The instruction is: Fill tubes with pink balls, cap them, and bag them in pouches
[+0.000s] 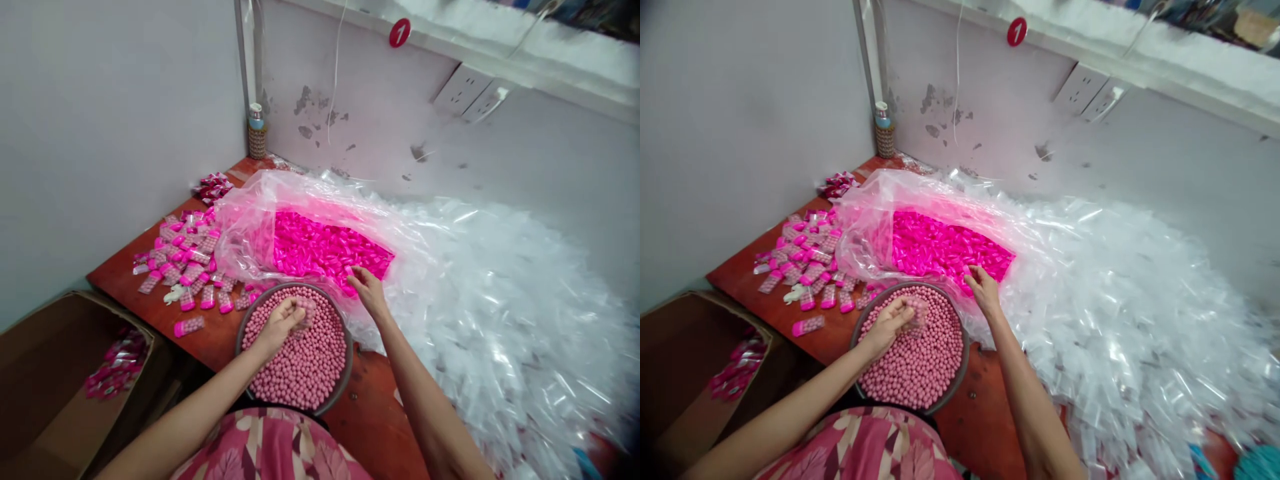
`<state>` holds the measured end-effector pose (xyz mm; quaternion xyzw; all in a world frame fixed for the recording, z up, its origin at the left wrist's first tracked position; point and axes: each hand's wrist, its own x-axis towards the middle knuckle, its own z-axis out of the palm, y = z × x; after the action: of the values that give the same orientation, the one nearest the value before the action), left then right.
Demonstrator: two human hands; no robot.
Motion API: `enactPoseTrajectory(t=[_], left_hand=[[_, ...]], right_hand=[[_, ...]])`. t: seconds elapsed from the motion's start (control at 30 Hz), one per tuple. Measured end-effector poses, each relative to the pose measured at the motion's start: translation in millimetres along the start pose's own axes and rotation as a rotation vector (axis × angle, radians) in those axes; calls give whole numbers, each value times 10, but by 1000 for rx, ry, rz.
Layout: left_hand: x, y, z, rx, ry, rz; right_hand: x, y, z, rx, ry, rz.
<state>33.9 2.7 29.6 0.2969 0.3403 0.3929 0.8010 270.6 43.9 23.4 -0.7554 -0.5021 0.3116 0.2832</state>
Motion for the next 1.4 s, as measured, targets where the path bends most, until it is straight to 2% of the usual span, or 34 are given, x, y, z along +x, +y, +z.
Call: enactPoseTrajectory(t=[0.07, 0.17, 0.23, 0.3, 0.43, 0.57, 0.63, 0.73, 0.93, 1.07, 1.2, 1.3, 1.4], left_hand=[[69, 33, 110, -62, 21, 43], [114, 43, 254, -104, 21, 79], [93, 26, 312, -102, 34, 69], [43, 0, 342, -95, 75, 56], [-79, -49, 355, -69, 103, 65], [-168, -91, 321, -15, 51, 87], [-204, -108, 283, 61, 22, 101], [-257, -122, 232, 217, 3, 141], [-330, -99, 206, 352, -6, 231], [-357, -49, 164, 464, 4, 282], [-378, 27, 122, 600, -41, 318], [-371, 59, 113, 659, -94, 294], [-339, 37, 124, 533, -93, 208]], right_hand=[[-258, -96, -34, 132, -124, -45], [-637, -236, 31, 468, -383, -70], [-833, -296, 116, 614, -466, -79], [-968, -320, 193, 555, -389, -121], [-1102, -308, 245, 211, -163, -335], [-1132, -302, 160, 10, -93, -526], [-1135, -314, 97, -26, -59, -549], [-1146, -361, 34, 60, 3, -515], [-1182, -481, 114, 136, -108, -619], [-1225, -485, 156, 138, -131, -653], [-1318, -463, 136, 51, -134, -718], [-1360, -455, 139, 12, -123, -741], [-1356, -473, 161, 87, -124, -664]])
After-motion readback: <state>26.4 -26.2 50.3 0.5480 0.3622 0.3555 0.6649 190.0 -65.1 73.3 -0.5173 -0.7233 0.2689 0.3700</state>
